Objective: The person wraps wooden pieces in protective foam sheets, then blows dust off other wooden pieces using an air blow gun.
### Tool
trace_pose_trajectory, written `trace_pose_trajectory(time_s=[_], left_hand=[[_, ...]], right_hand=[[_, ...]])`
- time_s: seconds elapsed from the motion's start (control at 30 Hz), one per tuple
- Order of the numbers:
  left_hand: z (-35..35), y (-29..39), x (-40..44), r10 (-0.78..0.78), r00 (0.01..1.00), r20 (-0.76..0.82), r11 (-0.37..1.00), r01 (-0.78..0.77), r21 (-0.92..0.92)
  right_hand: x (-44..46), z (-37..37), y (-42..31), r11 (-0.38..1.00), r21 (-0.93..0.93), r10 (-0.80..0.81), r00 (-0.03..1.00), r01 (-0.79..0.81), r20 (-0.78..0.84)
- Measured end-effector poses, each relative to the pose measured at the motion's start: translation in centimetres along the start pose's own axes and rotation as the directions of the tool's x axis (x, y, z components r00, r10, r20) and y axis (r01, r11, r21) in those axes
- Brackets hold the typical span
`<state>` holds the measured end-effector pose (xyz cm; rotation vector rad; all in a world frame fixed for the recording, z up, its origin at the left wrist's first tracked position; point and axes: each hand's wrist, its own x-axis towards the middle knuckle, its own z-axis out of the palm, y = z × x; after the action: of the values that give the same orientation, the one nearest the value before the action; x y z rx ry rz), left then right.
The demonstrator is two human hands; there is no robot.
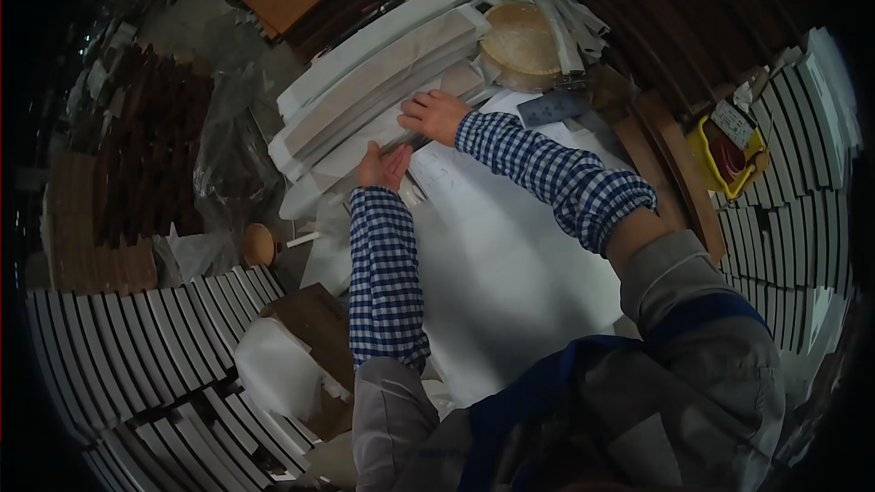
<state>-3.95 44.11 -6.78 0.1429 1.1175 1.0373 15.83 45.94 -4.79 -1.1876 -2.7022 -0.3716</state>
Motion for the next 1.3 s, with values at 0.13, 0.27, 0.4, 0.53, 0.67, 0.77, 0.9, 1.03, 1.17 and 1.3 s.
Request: trace_pose_trajectory(time_s=[0.13, 0.27, 0.4, 0.53, 0.67, 0.77, 0.9, 1.03, 1.17, 1.3], left_hand=[[-2.9, -0.3, -5.6, 0.192, 0.975, 0.113, 0.901, -0.221, 0.375], [-6.0, -3.9, -17.9, 0.462, 0.740, 0.488, 0.435, -0.669, 0.603], [-6.8, -11.8, -30.7, 0.332, 0.598, 0.730, 0.000, -0.774, 0.633], [-7.5, -21.5, -35.6, 0.032, 0.493, 0.869, -0.137, -0.860, 0.492], [-7.4, -28.4, -37.2, -0.036, 0.517, 0.855, -0.489, -0.755, 0.437], [-5.9, -29.3, -37.9, 0.024, 0.582, 0.813, -0.505, -0.695, 0.512], [-6.0, -30.2, -38.7, 0.103, 0.542, 0.834, -0.529, -0.680, 0.508], [-5.5, -32.5, -40.7, 0.366, 0.493, 0.789, -0.424, -0.666, 0.613], [-6.7, -35.3, -42.4, 0.510, 0.531, 0.676, -0.341, -0.597, 0.726], [-2.3, -36.5, -42.6, 0.467, 0.493, 0.734, -0.489, -0.548, 0.679]], right_hand=[[-7.1, -6.8, -1.2, 0.956, 0.293, 0.036, 0.999, -0.028, -0.025], [-22.1, -15.7, 1.5, 0.945, 0.210, 0.286, 0.947, -0.253, -0.144], [-39.9, -20.7, 3.6, 0.586, 0.048, 0.810, 0.586, -0.809, 0.005], [-48.7, -19.8, 3.1, 0.421, 0.004, 0.887, 0.413, -0.907, 0.206], [-49.3, -20.3, 3.8, 0.379, 0.046, 0.900, 0.379, -0.924, 0.215], [-49.6, -21.9, 4.5, 0.262, 0.357, 0.875, 0.377, -0.896, 0.304], [-49.0, -25.2, 3.3, -0.534, 0.786, 0.529, 0.601, -0.312, 0.599], [-45.3, -25.4, -1.3, -0.925, 0.331, 0.319, 0.850, 0.184, 0.419], [-43.2, -23.1, -3.6, -0.954, 0.100, 0.301, 0.902, 0.284, 0.311], [-42.6, -23.5, -4.0, -0.888, 0.433, 0.308, 0.898, 0.154, 0.313]])
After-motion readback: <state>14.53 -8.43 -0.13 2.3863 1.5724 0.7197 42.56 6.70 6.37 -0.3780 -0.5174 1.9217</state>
